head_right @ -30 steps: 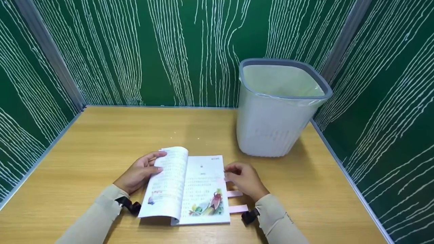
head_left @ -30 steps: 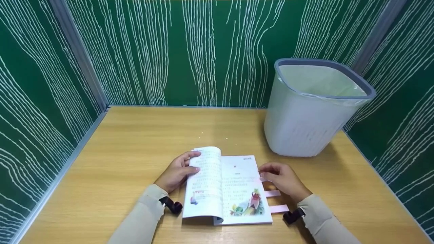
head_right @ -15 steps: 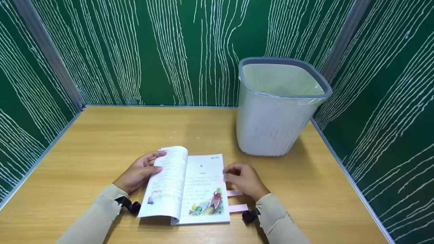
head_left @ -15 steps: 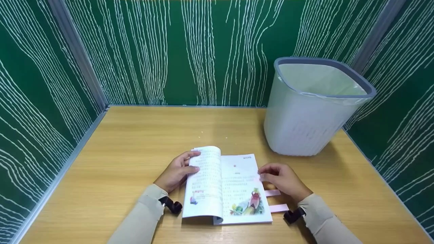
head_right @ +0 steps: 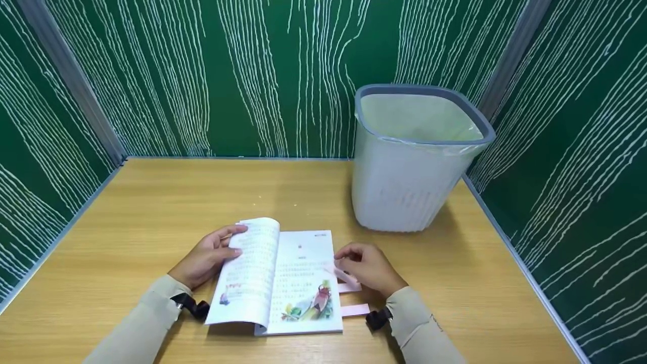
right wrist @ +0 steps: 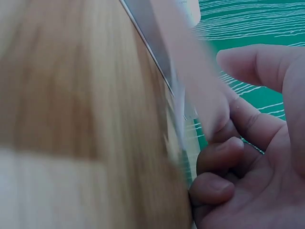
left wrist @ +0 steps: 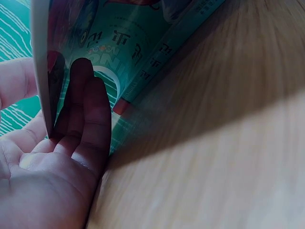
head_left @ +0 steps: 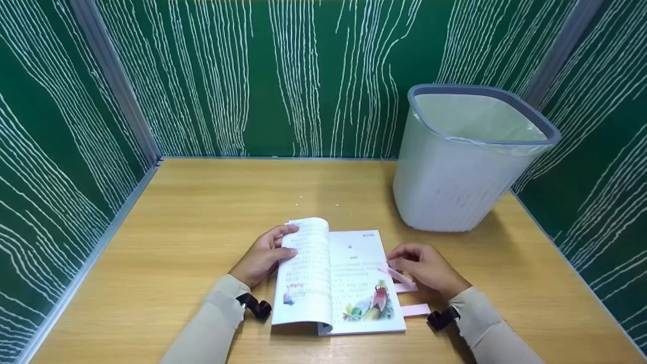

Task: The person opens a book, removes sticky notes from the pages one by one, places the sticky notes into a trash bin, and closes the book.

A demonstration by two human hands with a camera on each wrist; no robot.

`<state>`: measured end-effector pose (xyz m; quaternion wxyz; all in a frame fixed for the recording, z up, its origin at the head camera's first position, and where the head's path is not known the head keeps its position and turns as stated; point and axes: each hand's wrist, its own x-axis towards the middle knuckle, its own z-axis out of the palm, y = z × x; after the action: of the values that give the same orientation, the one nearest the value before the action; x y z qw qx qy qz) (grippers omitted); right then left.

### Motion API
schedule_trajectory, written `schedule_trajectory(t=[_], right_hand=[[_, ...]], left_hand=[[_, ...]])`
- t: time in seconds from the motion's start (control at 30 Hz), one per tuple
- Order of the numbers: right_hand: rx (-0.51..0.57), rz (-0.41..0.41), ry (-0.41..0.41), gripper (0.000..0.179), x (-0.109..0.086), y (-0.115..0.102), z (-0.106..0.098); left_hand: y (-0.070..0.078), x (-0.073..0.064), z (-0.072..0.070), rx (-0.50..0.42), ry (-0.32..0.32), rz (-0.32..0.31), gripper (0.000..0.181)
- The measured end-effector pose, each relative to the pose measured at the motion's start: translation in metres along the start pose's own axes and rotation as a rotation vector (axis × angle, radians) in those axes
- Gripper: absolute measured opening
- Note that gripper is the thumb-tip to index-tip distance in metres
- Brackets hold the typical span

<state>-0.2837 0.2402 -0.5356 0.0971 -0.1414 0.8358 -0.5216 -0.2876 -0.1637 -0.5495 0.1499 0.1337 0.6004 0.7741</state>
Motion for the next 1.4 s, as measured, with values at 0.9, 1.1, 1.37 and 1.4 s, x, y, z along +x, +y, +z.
schedule_trajectory(t=[0.9,1.1,1.37,1.4], right_hand=[[-0.101,-0.102,-0.25,0.04,-0.0032,0.0041,-0.0053],[-0.101,-0.077,-0.217,0.028,-0.0025,0.006,-0.0061],[-0.108,-0.099,-0.168,0.02,-0.0016,0.0079,-0.007],[-0.096,-0.097,-0.165,0.019,-0.0017,0.0078,-0.0071]], left_hand=[[-0.002,0.0007,0.0006,-0.011,0.0,0.018,0.061],[-0.0031,0.0011,-0.0005,-0.006,-0.001,0.013,0.062],[-0.0005,-0.0007,0.0004,0.008,-0.007,0.009,0.061],[-0.0002,-0.0008,0.0004,0.01,-0.008,0.01,0.062]])
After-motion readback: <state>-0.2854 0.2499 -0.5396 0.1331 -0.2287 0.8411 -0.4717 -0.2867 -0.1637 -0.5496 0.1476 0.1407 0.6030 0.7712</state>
